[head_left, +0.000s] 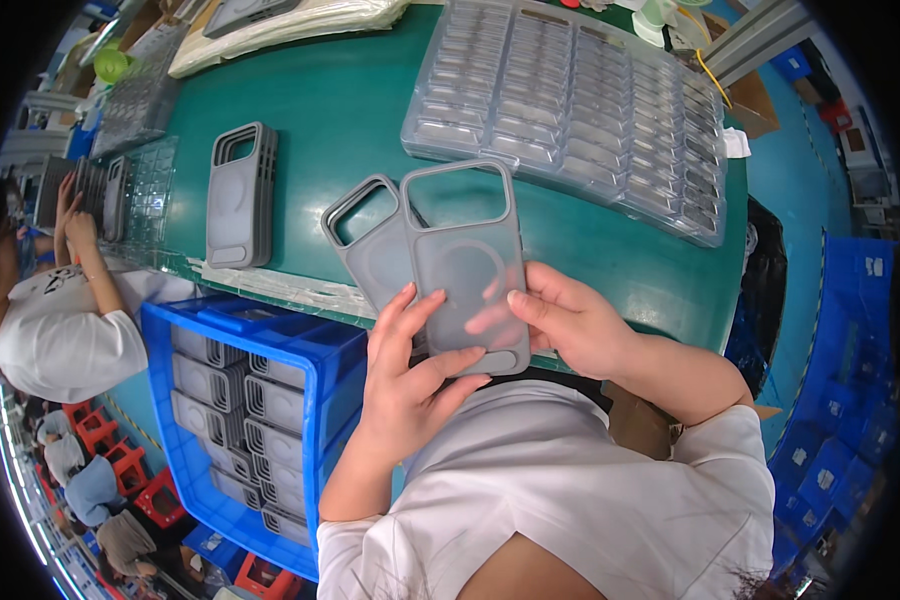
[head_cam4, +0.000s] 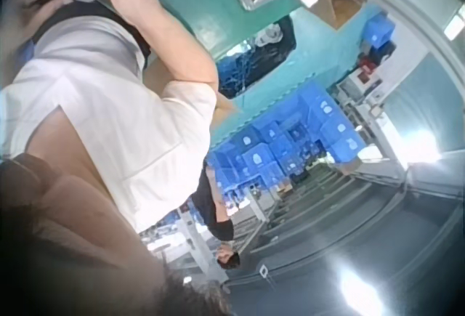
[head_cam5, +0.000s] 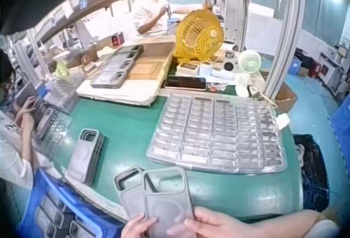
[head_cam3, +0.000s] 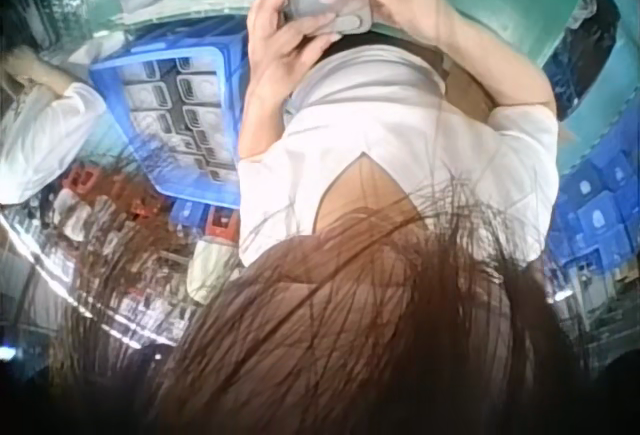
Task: The person assembles phone cases by taking small components from a tray and fitting them into the phone cases by hand, then stacking the assembled cases on the table.
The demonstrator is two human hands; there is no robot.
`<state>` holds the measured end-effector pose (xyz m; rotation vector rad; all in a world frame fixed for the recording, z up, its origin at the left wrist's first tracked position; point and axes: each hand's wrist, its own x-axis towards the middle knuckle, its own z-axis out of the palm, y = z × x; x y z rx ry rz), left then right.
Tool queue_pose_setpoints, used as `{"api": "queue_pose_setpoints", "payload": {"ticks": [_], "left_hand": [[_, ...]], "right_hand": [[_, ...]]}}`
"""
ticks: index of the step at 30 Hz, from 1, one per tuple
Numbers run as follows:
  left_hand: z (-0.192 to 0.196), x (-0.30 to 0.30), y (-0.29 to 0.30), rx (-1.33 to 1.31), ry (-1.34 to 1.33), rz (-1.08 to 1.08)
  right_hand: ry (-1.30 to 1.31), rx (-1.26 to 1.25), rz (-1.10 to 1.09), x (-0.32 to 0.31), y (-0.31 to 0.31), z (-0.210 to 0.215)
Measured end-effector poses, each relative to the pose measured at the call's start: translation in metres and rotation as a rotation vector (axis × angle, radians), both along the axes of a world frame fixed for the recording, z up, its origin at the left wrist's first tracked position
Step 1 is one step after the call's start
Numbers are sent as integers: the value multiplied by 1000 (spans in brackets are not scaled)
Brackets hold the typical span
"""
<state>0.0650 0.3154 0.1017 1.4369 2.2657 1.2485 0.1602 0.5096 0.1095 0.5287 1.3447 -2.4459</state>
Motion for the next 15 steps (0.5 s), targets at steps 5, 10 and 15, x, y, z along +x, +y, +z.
{"api": "queue_pose_setpoints", "payload": {"ticks": [5,10,15], "left_hand": [[0,2,0,34,-35,-4],[-1,4,1,38,-60,-2],[-2,8,4,218,-208,56]], "right_hand": [[118,54,22,7,-5,-2],[43,-2,8,9,-10,4],[103,22,-4,10,-6,8]]}}
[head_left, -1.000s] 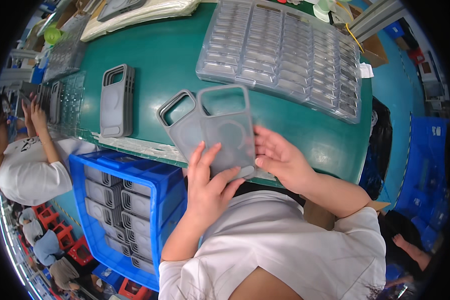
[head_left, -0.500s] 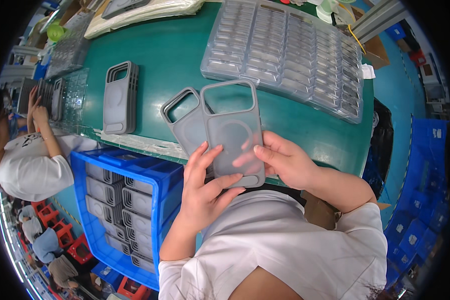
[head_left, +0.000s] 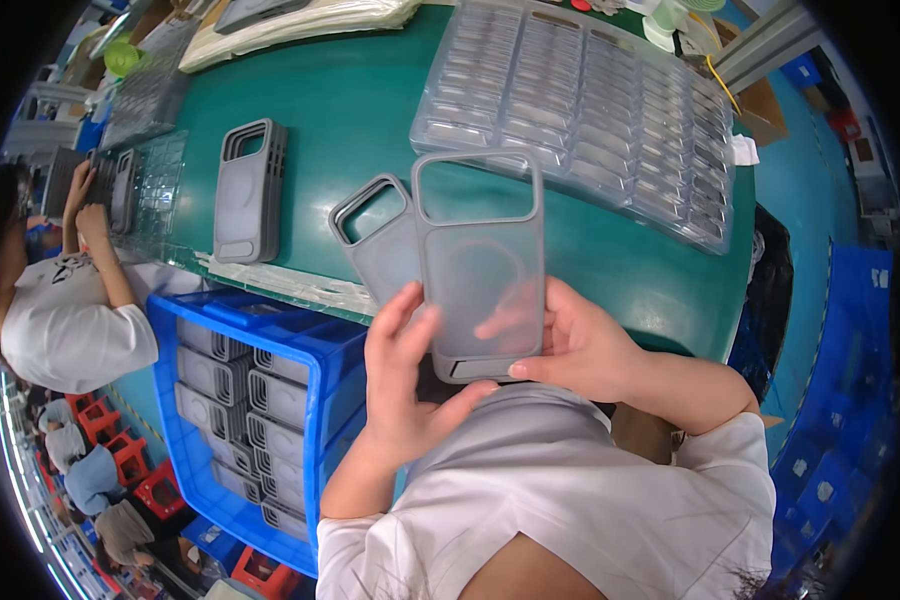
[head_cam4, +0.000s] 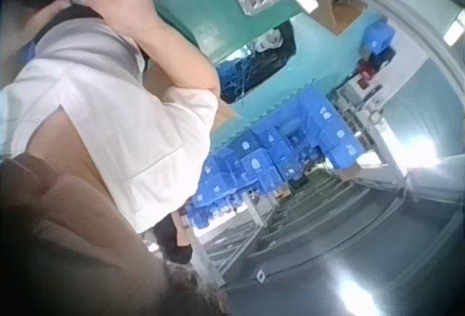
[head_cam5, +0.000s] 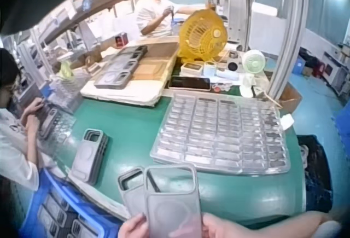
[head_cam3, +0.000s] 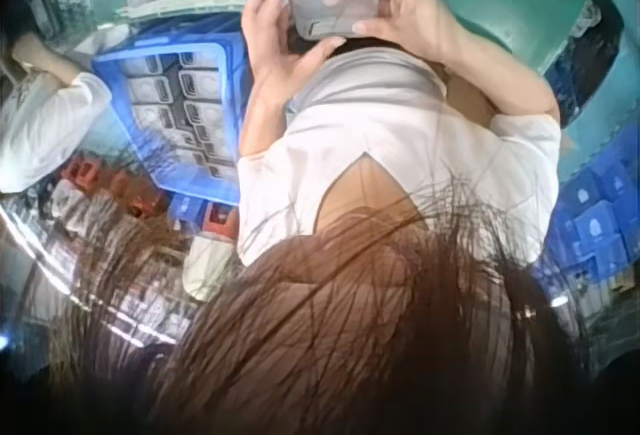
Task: The person assembles phone cases by taking small components from a tray and fitting them into the phone cases by hand, then stacking the assembled cases on the table.
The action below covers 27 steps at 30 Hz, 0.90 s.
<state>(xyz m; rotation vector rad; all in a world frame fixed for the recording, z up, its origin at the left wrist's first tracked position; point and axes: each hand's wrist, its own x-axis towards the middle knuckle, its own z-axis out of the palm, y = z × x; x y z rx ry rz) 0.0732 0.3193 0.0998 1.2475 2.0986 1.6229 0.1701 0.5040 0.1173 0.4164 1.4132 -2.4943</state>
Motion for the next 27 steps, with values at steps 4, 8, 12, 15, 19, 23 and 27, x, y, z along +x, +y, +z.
{"api": "queue_pose_setpoints", "payload": {"ticks": [4,8,12,15,19,23,27], "left_hand": [[12,3,0,154,-590,-188],[28,3,4,129,-623,-178],[36,0,5,140,-586,-186],[38,1,5,161,-552,-163],[38,1,9,217,-512,-148],[34,4,10,271,-574,-85],[35,7,18,341,-636,-34]], "right_hand": [[91,51,32,-1,8,14],[122,52,29,-6,16,24],[152,89,48,-10,20,31],[210,119,49,-12,20,32],[235,71,0,-15,20,29],[284,19,-33,-20,21,26],[350,57,-50,-21,23,20]]}}
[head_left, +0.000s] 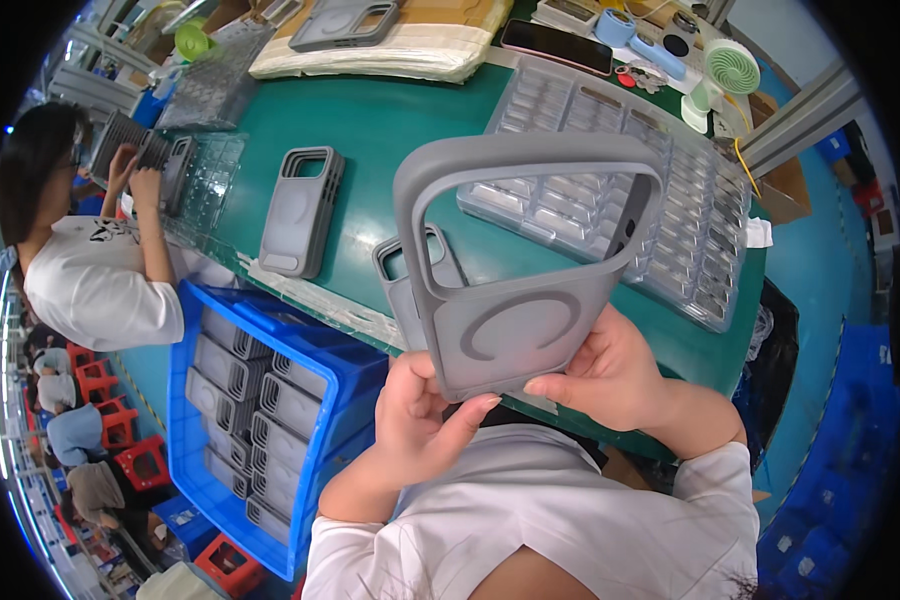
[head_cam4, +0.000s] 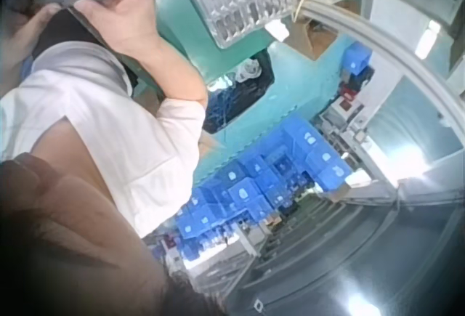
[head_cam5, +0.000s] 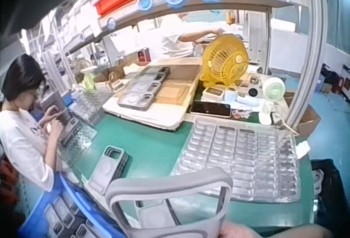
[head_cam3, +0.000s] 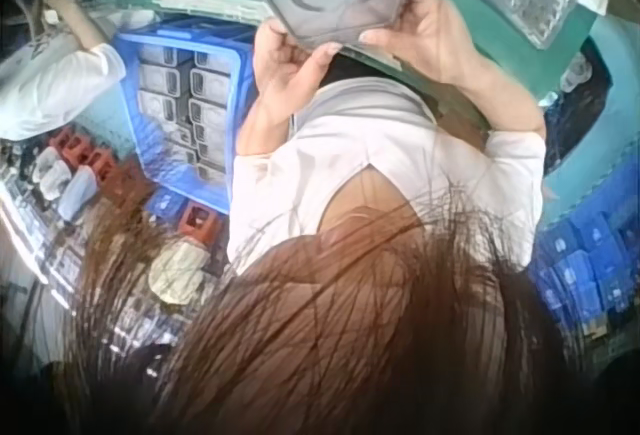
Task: The person assembles phone cases by taking small components from a tray and fitting them into the phone cases by hand, then stacking the assembled cases on the table.
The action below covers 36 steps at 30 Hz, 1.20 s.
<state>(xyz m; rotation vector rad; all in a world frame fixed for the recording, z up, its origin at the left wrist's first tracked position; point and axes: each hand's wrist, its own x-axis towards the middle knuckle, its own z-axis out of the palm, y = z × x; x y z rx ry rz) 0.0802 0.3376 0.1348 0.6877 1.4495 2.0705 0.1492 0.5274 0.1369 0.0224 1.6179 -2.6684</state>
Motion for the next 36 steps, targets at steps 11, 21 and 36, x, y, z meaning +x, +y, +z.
{"api": "queue_pose_setpoints", "payload": {"ticks": [11,21,36], "left_hand": [[8,-3,11,-41,56,-33],[7,-5,8,-41,-14,-136],[14,-24,9,-430,1272,177]], "right_hand": [[125,809,-134,-5,13,11],[-50,459,-40,-8,15,19],[929,1076,-388,-14,15,-17]]}}
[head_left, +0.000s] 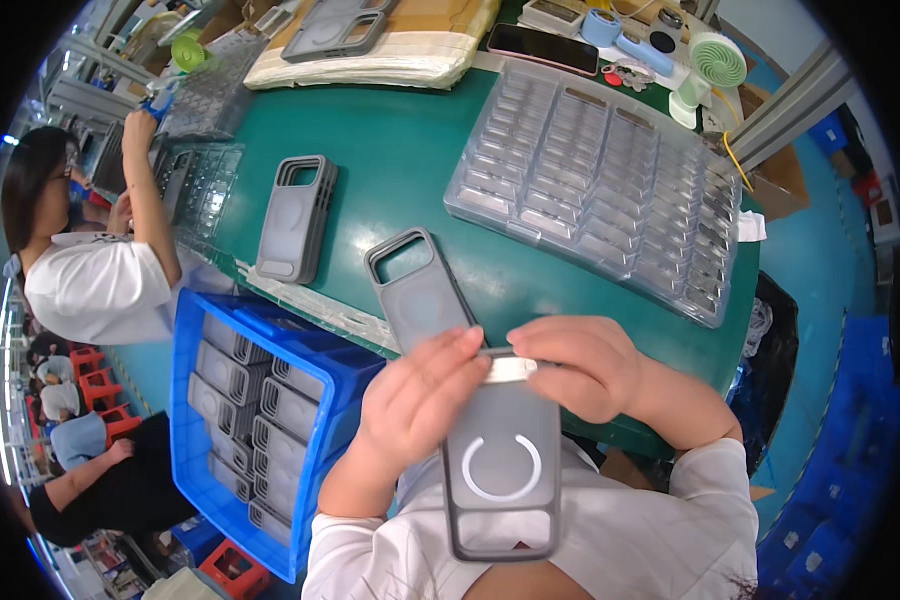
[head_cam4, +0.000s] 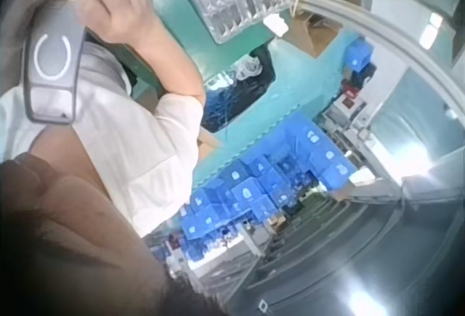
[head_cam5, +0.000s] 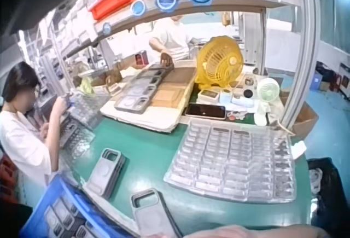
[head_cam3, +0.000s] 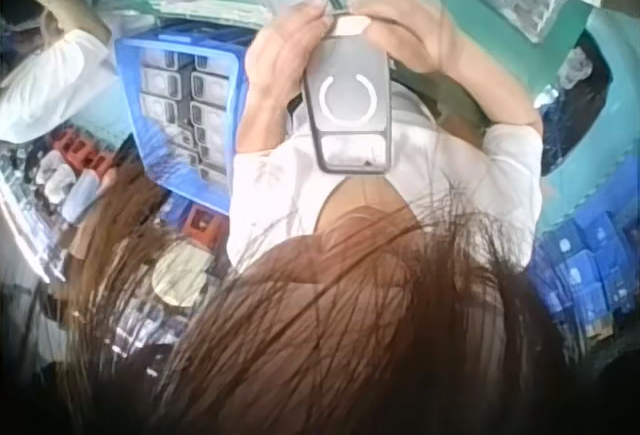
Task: The person assembles phone cases by taking small components from a tray and fitting them into the phone cases by hand, then stacking the assembled cases on the table.
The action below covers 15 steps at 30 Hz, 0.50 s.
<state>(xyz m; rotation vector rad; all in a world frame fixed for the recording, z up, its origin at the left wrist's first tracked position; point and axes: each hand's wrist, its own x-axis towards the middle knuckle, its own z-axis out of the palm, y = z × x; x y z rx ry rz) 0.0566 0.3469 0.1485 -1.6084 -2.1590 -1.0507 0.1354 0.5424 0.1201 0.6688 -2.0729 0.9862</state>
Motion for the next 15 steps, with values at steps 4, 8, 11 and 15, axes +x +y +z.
{"api": "queue_pose_setpoints", "payload": {"ticks": [4,8,11,15], "left_hand": [[13,15,-6,33,240,26],[13,21,-6,33,260,45],[16,22,-7,51,213,27],[20,21,-7,28,188,2]], "right_hand": [[173,81,12,6,2,22],[261,62,-43,9,-4,28],[290,59,-69,11,-4,26],[280,50,-86,13,-3,24]]}}
